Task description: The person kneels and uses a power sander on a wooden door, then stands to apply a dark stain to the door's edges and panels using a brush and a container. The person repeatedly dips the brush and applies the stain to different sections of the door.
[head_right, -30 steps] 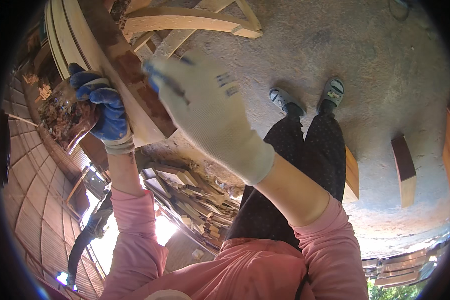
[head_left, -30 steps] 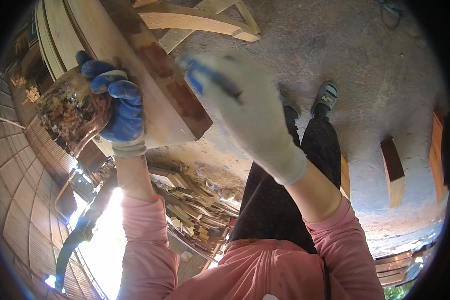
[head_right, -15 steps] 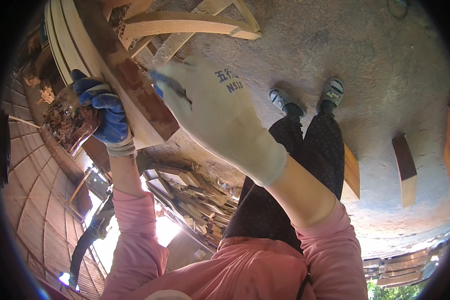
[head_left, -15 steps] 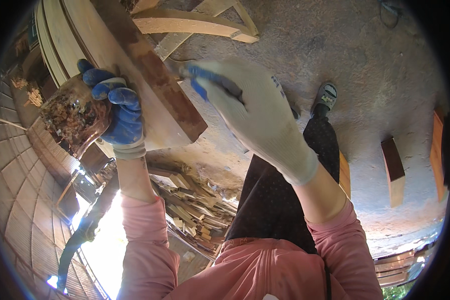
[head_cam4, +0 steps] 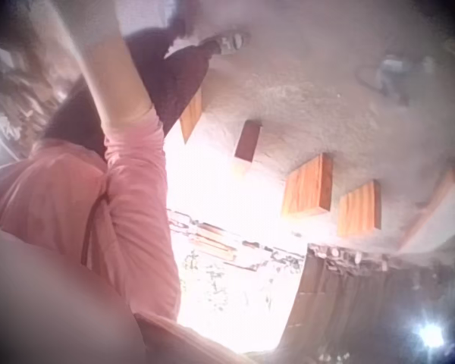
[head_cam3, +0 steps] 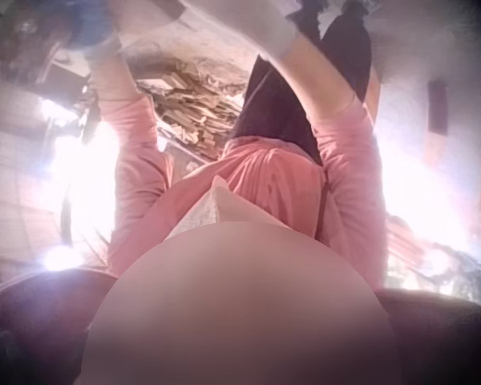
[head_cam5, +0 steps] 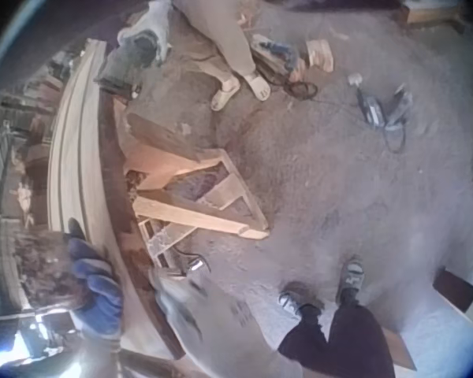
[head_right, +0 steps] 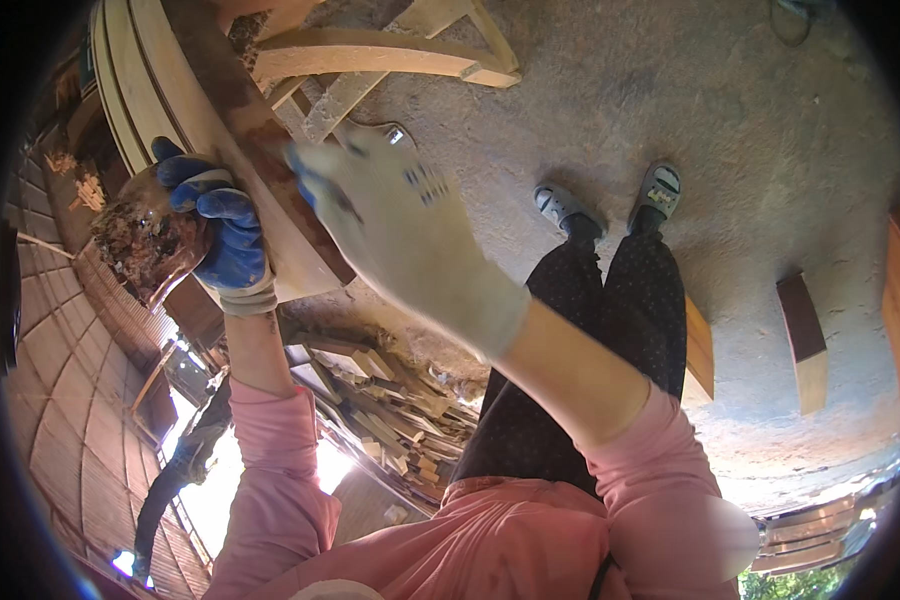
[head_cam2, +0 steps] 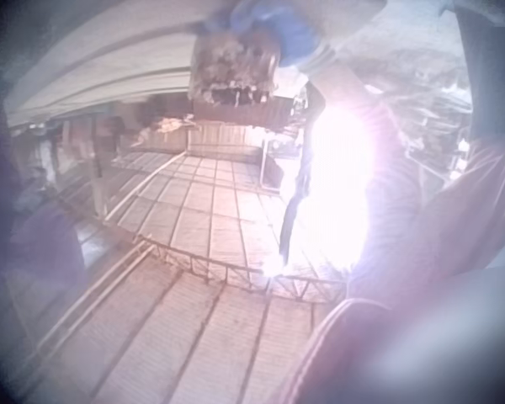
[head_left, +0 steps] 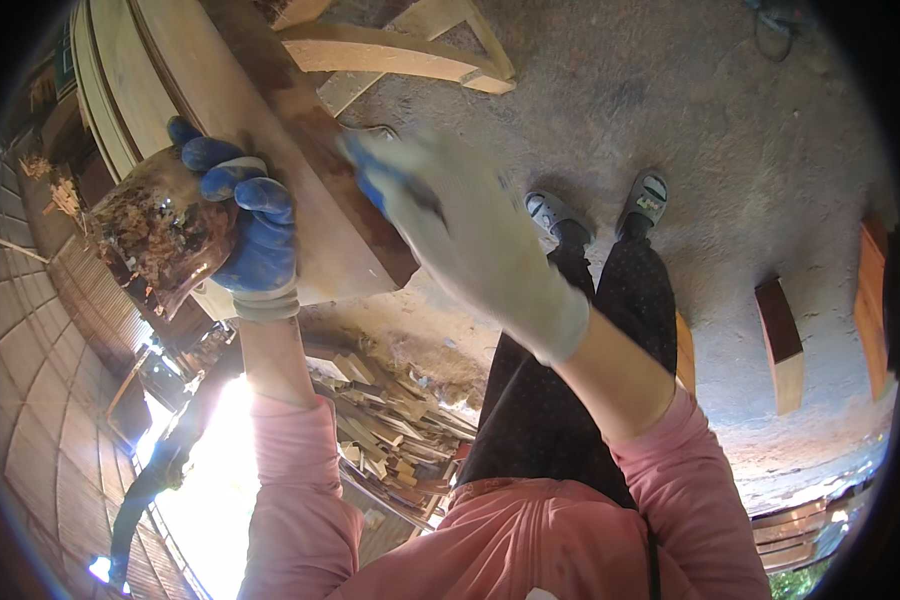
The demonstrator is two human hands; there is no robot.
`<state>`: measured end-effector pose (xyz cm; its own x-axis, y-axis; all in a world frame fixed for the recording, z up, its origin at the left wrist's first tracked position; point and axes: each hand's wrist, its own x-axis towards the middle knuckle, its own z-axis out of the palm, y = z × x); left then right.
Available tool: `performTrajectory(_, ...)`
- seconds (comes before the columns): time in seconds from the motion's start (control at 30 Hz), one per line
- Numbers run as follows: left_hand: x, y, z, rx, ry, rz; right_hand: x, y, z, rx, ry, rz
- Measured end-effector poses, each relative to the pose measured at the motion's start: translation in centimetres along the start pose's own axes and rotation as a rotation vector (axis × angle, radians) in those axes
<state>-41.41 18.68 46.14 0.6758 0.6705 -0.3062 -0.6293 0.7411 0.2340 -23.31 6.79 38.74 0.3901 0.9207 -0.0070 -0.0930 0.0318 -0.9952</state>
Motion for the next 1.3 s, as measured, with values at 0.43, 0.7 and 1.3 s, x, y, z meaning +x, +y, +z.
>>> performTrajectory(0.43,-0.9,0.3,-1.2,0.005,-0.049,0.016,-3.4,1.5,-0.2,-0.041,-0.121,-0.058)
performTrajectory(0.7,-1.8,-0.4,-0.8,-0.054,0.039,0.157,-6.6,-1.5,-16.1,0.356,0.041,0.927)
performTrajectory(1.3,-3.0,-2.6,2.0,-0.114,0.286,-0.019,4.3,-21.7,-26.3,0.119,0.251,0.645)
